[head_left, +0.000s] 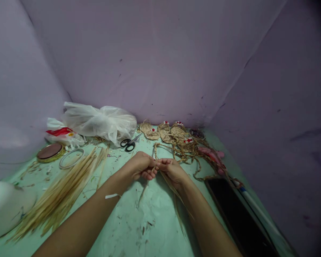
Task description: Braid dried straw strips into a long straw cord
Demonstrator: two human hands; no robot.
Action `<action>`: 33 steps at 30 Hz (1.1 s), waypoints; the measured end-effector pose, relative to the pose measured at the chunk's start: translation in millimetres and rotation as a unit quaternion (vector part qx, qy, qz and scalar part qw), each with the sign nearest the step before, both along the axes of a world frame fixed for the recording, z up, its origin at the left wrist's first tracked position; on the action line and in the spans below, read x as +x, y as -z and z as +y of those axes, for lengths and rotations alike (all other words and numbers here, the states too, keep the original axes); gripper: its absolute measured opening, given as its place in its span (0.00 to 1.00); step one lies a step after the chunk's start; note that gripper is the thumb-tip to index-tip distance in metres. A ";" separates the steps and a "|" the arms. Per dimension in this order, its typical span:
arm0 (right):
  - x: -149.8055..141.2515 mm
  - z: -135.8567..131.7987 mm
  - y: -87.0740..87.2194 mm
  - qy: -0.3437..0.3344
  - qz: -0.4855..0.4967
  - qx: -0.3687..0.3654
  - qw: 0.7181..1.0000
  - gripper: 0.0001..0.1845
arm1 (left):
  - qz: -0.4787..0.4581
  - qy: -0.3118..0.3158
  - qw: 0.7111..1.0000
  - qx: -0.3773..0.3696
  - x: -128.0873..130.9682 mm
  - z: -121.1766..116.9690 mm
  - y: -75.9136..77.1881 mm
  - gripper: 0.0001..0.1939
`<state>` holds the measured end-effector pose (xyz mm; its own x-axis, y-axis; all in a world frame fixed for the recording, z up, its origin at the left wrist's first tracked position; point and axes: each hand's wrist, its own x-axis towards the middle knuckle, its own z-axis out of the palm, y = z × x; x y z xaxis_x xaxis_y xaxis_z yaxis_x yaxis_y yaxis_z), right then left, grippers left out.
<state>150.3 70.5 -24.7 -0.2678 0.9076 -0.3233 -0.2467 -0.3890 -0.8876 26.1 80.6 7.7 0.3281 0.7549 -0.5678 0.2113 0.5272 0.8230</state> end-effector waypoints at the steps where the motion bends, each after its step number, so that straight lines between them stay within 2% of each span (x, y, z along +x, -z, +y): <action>1: -0.2 0.3 1.6 -0.009 -0.014 0.010 1.000 0.10 | 0.012 0.000 1.000 0.000 -0.4 1.2 1.4 0.04; 3: -0.8 1.3 6.5 -0.021 -0.071 0.045 0.996 0.07 | 0.070 -0.001 0.997 0.024 0.0 2.9 3.2 0.05; 5: -1.5 2.1 12.2 -0.024 -0.175 0.099 0.979 0.04 | 0.156 -0.001 0.986 0.052 1.6 3.8 5.3 0.06; 7: -2.2 1.6 15.2 -0.019 -0.309 0.164 0.937 0.05 | 0.234 0.015 0.970 0.060 2.7 4.7 8.6 0.06; 10: -2.9 -2.7 9.8 -0.024 -0.464 0.236 0.853 0.08 | 0.294 0.048 0.950 0.098 1.4 6.4 15.1 0.05; 12: -3.0 -6.6 0.7 -0.031 -0.513 0.247 0.822 0.10 | 0.290 0.044 0.945 0.145 -0.5 7.2 18.9 0.04; 14: -2.8 -10.2 -10.0 -0.028 -0.552 0.226 0.802 0.10 | 0.272 0.026 0.947 0.169 -1.2 7.0 20.4 0.03; 17: -2.4 -15.0 -24.4 -0.012 -0.607 0.172 0.775 0.09 | 0.251 0.013 0.957 0.146 0.8 4.6 17.4 0.03; 20: -5.4 -20.4 -32.2 -0.017 -0.621 0.161 0.767 0.09 | 0.222 -0.003 0.970 0.103 4.2 1.4 11.6 0.06; 24: -14.8 -27.9 -30.9 -0.022 -0.616 0.215 0.757 0.09 | 0.178 -0.018 0.982 0.051 4.0 0.4 8.2 0.06; 27: -16.6 -30.5 -29.1 -0.026 -0.603 0.237 0.762 0.08 | 0.164 0.009 0.984 0.068 -0.8 1.7 7.9 0.05; 30: -7.2 -26.2 -30.2 -0.050 -0.579 0.224 0.782 0.07 | 0.154 0.041 0.981 0.111 -6.3 3.2 7.0 0.04; 33: 6.6 -14.9 -28.8 0.008 -0.521 0.189 0.832 0.08 | 0.118 0.039 0.984 0.126 -10.2 5.6 8.2 0.03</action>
